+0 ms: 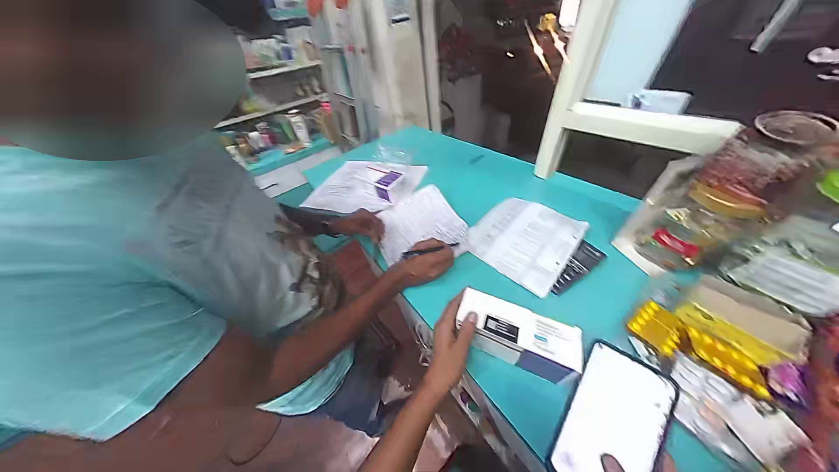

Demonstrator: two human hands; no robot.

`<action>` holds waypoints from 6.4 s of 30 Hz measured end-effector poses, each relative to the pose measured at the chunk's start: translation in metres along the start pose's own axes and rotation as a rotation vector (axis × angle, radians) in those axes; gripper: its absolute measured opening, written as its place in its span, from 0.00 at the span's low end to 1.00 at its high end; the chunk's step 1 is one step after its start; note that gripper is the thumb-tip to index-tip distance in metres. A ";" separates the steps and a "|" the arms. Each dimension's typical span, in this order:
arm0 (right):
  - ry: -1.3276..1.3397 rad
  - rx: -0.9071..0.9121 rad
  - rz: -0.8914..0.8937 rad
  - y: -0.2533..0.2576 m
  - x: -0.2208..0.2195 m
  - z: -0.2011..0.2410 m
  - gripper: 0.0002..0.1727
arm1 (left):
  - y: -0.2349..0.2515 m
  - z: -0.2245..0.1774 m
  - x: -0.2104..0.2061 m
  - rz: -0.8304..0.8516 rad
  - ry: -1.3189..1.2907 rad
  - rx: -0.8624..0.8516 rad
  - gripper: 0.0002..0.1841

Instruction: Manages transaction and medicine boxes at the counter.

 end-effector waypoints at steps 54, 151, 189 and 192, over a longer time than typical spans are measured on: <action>0.319 -0.210 -0.229 0.004 0.009 -0.009 0.36 | 0.050 -0.051 0.055 0.244 0.022 -0.280 0.41; -0.994 -0.068 0.182 0.008 -0.003 0.024 0.45 | 0.001 -0.016 0.000 0.081 0.050 -0.218 0.50; -0.710 0.603 0.200 0.011 -0.092 0.068 0.44 | -0.031 -0.023 0.008 0.114 -0.958 0.455 0.29; -0.808 0.592 0.294 -0.004 -0.096 0.078 0.39 | -0.036 -0.019 0.004 0.009 -1.012 0.425 0.36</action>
Point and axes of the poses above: each hand's wrist, its own y-axis towards the middle knuckle, its own x-axis out of the back of the hand, z = x × y, the point moved 5 cm from there along y, towards the middle knuckle, and after that the axes turned 4 degrees about y, right-handed, at the moved point
